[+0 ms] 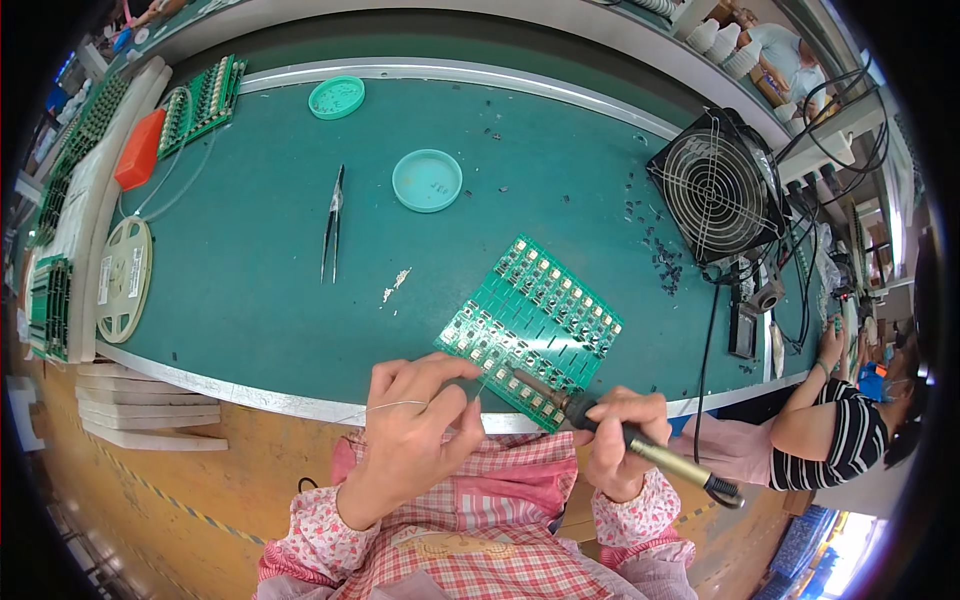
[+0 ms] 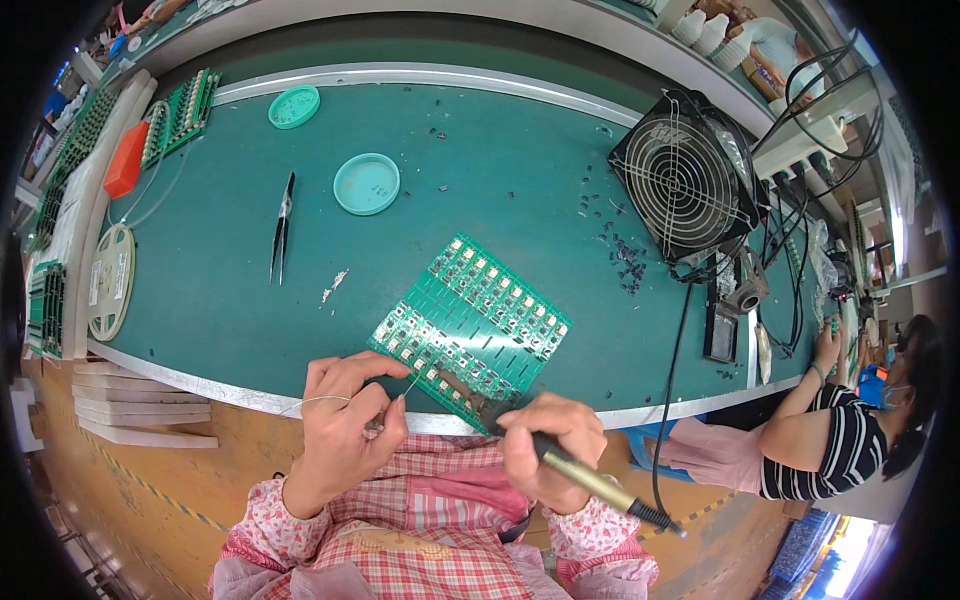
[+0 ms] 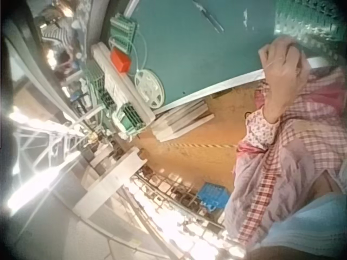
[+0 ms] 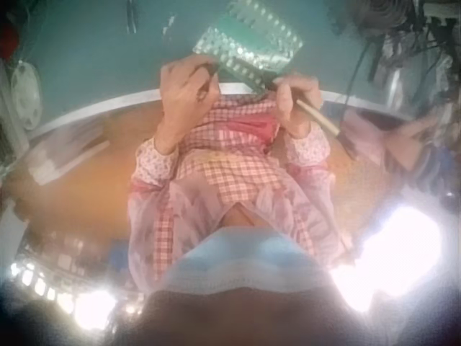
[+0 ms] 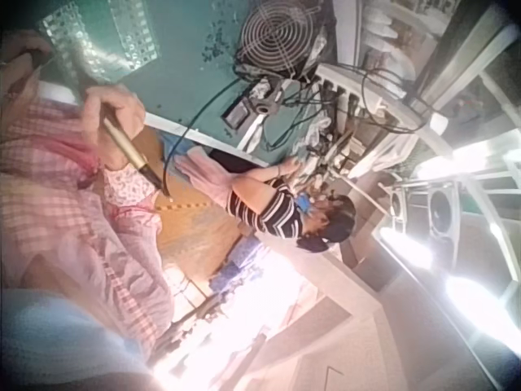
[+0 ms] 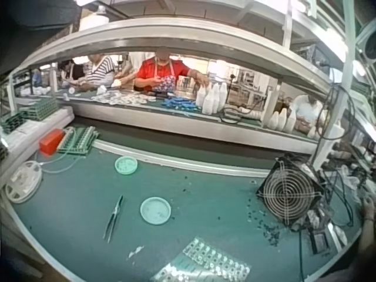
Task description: The person solders electronic components onto a printed circuit board using a soldering iron, solder wire, and tweezers.
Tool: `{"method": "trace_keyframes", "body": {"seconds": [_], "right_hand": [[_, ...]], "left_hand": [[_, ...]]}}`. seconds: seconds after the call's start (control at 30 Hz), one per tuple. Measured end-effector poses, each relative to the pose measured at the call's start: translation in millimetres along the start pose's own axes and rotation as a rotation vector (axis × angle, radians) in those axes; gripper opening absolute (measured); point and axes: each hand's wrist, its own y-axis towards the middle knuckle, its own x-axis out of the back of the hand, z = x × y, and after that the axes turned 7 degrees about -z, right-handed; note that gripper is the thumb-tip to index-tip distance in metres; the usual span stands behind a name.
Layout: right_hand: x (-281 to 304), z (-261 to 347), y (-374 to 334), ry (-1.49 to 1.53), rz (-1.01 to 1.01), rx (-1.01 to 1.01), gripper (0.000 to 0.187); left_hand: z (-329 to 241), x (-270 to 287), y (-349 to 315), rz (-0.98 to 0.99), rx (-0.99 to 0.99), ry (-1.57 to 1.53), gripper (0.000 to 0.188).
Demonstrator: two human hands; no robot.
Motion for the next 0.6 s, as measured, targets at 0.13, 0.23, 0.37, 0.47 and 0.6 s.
{"method": "trace_keyframes", "body": {"seconds": [0.13,0.23,0.37,0.47,0.6], "right_hand": [[-5.9,4.7,4.7,-0.058,0.105,0.231,0.013],[-8.1,4.6,4.9,-0.112,0.14,0.311,0.015],[-10.7,8.4,5.3,-0.162,0.172,0.342,0.016],[-13.8,9.0,4.7,-0.174,0.178,0.351,0.017],[-16.1,11.8,5.1,-0.195,0.2,0.36,0.017]], "left_hand": [[1.1,-1.5,-1.0,0.002,-0.004,0.018,0.018],[2.7,-2.3,-2.5,-0.003,-0.007,0.02,0.018],[3.1,-2.8,-3.3,-0.008,-0.013,0.018,0.018],[4.0,-3.9,-3.9,-0.014,-0.018,0.031,0.017],[4.3,-5.4,-3.9,-0.023,-0.011,0.026,0.017]]}}
